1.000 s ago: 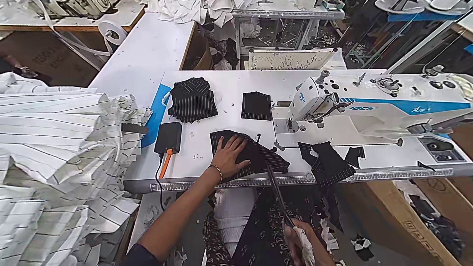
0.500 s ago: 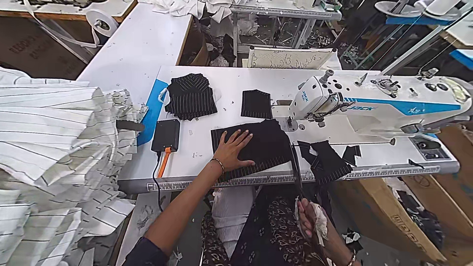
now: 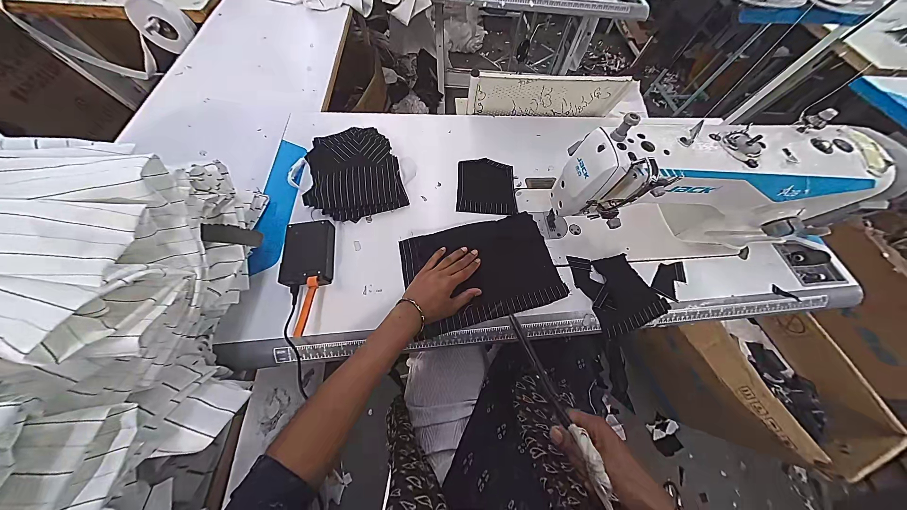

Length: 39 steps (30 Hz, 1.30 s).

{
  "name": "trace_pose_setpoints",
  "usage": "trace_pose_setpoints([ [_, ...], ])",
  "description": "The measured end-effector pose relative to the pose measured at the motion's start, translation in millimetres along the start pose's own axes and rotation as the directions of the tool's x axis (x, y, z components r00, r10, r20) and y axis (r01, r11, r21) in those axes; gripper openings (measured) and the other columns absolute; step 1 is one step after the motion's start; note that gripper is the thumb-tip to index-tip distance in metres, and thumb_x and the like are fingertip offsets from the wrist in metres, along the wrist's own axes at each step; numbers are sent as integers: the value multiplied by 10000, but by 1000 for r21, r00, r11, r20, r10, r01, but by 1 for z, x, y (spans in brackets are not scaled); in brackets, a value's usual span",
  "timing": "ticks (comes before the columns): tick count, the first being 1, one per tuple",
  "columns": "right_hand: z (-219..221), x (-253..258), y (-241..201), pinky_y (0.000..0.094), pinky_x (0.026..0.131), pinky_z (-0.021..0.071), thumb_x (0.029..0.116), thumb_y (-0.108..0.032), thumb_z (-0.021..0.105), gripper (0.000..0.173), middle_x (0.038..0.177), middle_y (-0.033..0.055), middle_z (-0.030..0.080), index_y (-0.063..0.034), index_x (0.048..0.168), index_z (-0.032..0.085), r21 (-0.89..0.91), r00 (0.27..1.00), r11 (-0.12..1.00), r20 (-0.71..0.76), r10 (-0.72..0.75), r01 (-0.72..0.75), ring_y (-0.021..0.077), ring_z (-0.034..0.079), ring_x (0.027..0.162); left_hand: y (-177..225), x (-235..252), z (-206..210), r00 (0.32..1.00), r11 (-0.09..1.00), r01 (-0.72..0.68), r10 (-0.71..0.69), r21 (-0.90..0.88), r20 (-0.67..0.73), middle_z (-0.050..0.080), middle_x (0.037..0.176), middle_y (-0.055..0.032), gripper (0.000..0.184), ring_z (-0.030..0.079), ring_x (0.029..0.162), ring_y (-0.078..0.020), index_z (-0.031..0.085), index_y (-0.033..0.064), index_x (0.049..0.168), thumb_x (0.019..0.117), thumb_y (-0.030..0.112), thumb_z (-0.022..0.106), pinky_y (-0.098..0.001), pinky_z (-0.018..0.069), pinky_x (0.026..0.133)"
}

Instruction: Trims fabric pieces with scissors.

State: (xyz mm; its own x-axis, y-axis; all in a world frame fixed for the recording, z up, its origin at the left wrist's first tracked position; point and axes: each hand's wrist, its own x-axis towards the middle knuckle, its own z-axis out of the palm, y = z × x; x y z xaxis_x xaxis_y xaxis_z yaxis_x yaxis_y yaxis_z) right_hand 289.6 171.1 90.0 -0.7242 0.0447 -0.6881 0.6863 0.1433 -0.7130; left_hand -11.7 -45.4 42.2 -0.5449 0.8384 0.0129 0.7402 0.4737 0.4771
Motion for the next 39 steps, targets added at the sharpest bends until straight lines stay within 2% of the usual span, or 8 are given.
trace_pose_setpoints([
  [2,10,13,-9,220,519,454,932,-517,669,378,600,-108,505,-156,865,579,24,999,1000,36,5,-6,16,505,507,1,-1,-2,999,1000,12,-12,0,39,386,1640,-32,629,275,1553,-219,451,130,1556,1065,521,416,-522,138,1265],
  [5,22,25,-23,204,505,457,937,-525,661,388,593,-104,502,-163,852,552,76,999,997,41,6,-10,17,510,495,3,-2,-5,994,999,31,-32,7,104,313,1675,-26,775,204,1575,-203,372,132,1596,1014,640,432,-516,85,1273],
  [10,27,35,-28,237,538,467,906,-602,667,456,611,-93,500,-160,895,557,-9,999,999,27,46,-45,37,516,518,4,-1,-9,986,999,39,-40,6,165,255,1697,-25,955,147,1587,-193,319,122,1615,924,764,464,-517,40,1275],
  [16,34,34,-33,253,581,457,925,-612,631,481,644,-85,488,-135,948,579,-111,999,993,-5,36,-36,39,504,561,3,-1,-8,986,999,35,-35,-1,164,244,1701,-26,970,138,1588,-185,304,128,1621,913,766,483,-515,31,1277],
  [22,38,33,-33,270,564,425,938,-572,643,451,618,-70,475,-136,849,569,-186,996,982,-88,21,-38,54,483,543,3,-1,-7,985,999,36,-38,11,168,237,1703,-25,971,129,1589,-184,299,128,1623,914,768,478,-514,36,1277],
  [32,38,30,-27,226,509,408,916,-523,695,411,566,-89,477,-152,799,562,-92,993,996,-118,-9,-2,24,474,491,6,-3,-5,987,999,49,-48,-5,151,244,1700,-31,1004,138,1588,-192,307,112,1618,894,782,496,-520,43,1275],
  [39,36,32,-27,238,513,439,966,-518,629,404,589,-72,493,-144,831,562,-59,999,998,-51,10,-13,41,498,498,8,-3,-6,985,998,55,-55,8,164,236,1703,-21,1004,128,1590,-186,293,122,1624,895,784,490,-515,42,1275],
])
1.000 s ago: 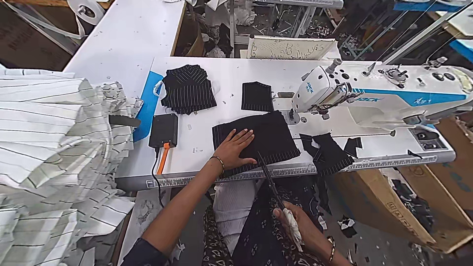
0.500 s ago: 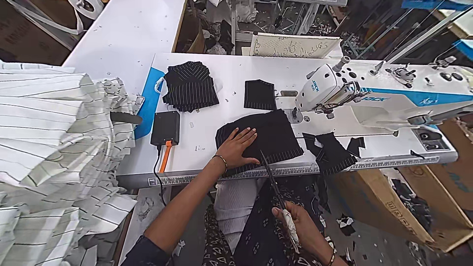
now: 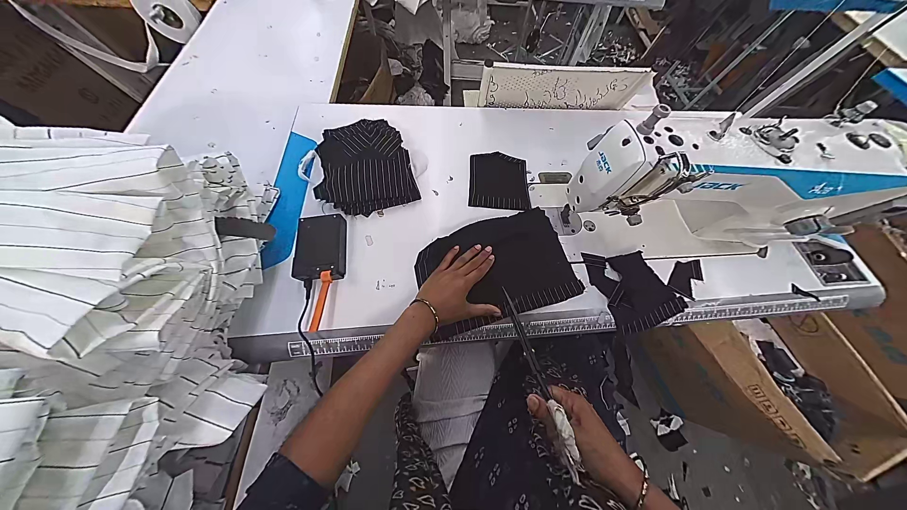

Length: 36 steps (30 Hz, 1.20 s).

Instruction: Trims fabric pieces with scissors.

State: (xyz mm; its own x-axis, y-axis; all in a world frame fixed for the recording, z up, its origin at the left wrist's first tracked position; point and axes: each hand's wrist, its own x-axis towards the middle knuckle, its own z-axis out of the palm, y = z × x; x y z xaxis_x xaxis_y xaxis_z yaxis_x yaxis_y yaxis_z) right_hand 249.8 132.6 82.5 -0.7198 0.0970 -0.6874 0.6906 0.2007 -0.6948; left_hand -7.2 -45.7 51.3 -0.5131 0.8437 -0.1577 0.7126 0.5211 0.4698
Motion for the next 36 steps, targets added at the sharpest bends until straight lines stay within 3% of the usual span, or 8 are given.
trace_pose_setpoints([
  [6,-7,13,-14,245,551,486,960,-592,605,464,640,-53,515,-131,934,553,13,995,998,81,58,-59,65,539,535,0,-1,0,1000,1000,-11,10,-5,-9,244,1700,-36,1019,144,1587,-188,284,108,1624,892,783,499,-508,55,1276],
  [10,-8,13,-15,255,560,453,974,-590,577,468,641,-55,498,-127,907,567,-89,998,996,55,18,-13,61,516,548,0,0,-1,1000,1000,-4,4,-6,1,233,1703,-46,1030,142,1587,-183,268,102,1628,889,778,510,-503,46,1277],
  [17,-3,9,-11,255,532,439,1006,-518,571,418,600,-61,483,-135,841,550,-108,1000,994,22,-3,5,57,499,511,0,0,1,1000,1000,-7,7,-5,8,220,1707,-45,1043,133,1588,-177,262,104,1630,884,795,496,-494,45,1280],
  [27,-1,19,-28,223,532,475,1020,-488,574,387,625,-52,512,-119,903,561,105,997,994,79,24,-32,54,528,523,-1,-1,2,999,1000,-12,12,4,-42,219,1705,-77,1078,152,1586,-198,269,54,1618,872,792,518,-478,86,1278],
  [36,-4,18,-28,200,492,455,1009,-407,633,327,588,-56,519,-131,851,558,169,998,985,57,22,-31,42,519,487,0,0,2,999,1000,3,-3,8,-44,226,1700,-101,1129,149,1587,-222,271,20,1608,847,815,523,-467,90,1280],
])
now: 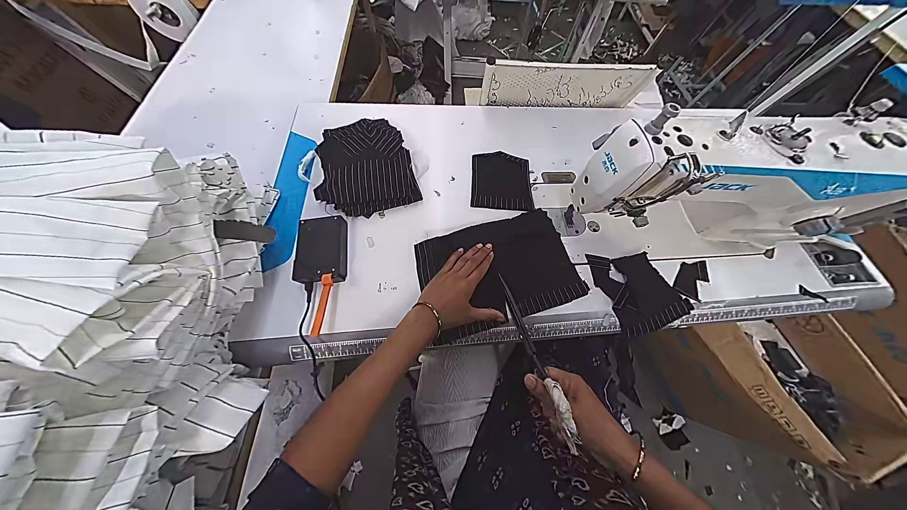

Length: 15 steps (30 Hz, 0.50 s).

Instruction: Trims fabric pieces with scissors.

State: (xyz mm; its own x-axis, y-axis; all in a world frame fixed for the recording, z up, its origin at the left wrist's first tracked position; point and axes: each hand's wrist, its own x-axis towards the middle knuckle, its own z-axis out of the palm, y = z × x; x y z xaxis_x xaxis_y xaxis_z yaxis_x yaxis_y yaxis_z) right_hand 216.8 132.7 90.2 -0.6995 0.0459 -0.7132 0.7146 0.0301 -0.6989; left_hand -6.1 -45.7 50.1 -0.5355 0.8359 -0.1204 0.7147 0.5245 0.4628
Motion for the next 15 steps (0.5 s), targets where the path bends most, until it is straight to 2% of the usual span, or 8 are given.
trace_pose_setpoints([
  [4,2,1,-6,190,476,452,1016,-377,627,314,582,-58,512,-124,845,558,71,1000,997,3,14,-14,37,513,475,1,0,0,1000,1000,21,-21,-19,-15,263,1684,-125,1149,161,1585,-239,298,-1,1591,825,815,561,-458,99,1281],
  [8,3,7,-16,184,462,431,1035,-404,588,344,590,-55,497,-124,841,544,76,999,997,29,15,-17,37,494,471,1,0,-1,1000,1000,21,-21,-21,-10,259,1686,-124,1152,154,1586,-241,292,-5,1592,825,809,569,-455,98,1281],
  [15,1,9,-13,190,460,430,1018,-392,624,339,568,-58,490,-126,820,549,91,1000,996,4,-14,14,35,486,458,-1,0,2,998,998,19,-22,-62,-53,312,1658,-156,1144,196,1574,-282,340,-23,1565,806,785,622,-448,132,1277],
])
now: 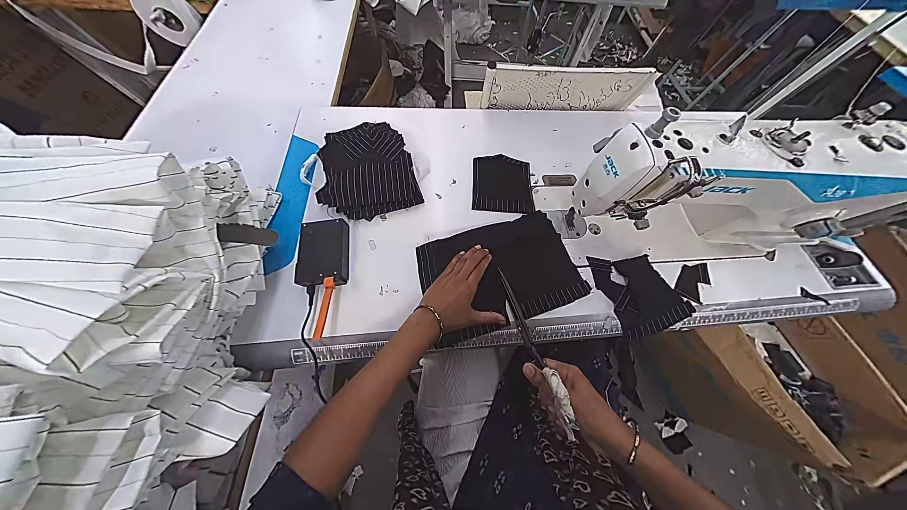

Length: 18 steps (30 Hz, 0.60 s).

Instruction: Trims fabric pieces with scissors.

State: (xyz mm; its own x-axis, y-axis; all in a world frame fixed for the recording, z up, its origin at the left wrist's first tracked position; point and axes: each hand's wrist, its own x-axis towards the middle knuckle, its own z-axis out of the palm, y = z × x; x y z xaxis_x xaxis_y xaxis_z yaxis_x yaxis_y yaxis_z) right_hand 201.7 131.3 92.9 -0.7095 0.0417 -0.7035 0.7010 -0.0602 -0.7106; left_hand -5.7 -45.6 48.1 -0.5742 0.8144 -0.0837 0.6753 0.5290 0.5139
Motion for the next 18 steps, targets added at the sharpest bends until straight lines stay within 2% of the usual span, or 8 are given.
trace_pose_setpoints([
  [5,1,8,-11,189,447,423,1045,-392,573,351,576,-51,481,-123,822,541,37,999,999,31,11,-12,42,476,455,1,0,-1,1000,1000,3,-3,-18,-5,346,1634,-185,1135,221,1566,-296,369,-25,1548,792,770,658,-424,142,1278],
  [12,1,14,-14,179,455,423,1028,-331,622,304,568,-59,493,-115,827,549,1,1000,1000,-7,-19,19,28,476,452,2,0,-4,1000,1000,13,-13,-22,23,342,1635,-182,1118,214,1566,-297,368,-16,1548,801,764,656,-420,133,1280],
  [16,2,16,-22,183,442,420,1048,-341,585,342,559,-55,493,-120,791,548,21,1000,1000,-8,-7,7,33,474,442,2,0,-3,1000,1000,4,-4,-19,12,356,1627,-187,1114,224,1563,-305,382,-23,1538,798,762,660,-428,141,1278],
  [18,3,21,-29,186,450,430,1062,-345,559,337,568,-60,487,-120,811,549,19,1000,1000,5,9,-9,33,477,451,2,0,-3,1000,1000,2,-2,-17,5,359,1625,-185,1115,226,1562,-306,385,-21,1537,796,766,658,-423,143,1278],
])
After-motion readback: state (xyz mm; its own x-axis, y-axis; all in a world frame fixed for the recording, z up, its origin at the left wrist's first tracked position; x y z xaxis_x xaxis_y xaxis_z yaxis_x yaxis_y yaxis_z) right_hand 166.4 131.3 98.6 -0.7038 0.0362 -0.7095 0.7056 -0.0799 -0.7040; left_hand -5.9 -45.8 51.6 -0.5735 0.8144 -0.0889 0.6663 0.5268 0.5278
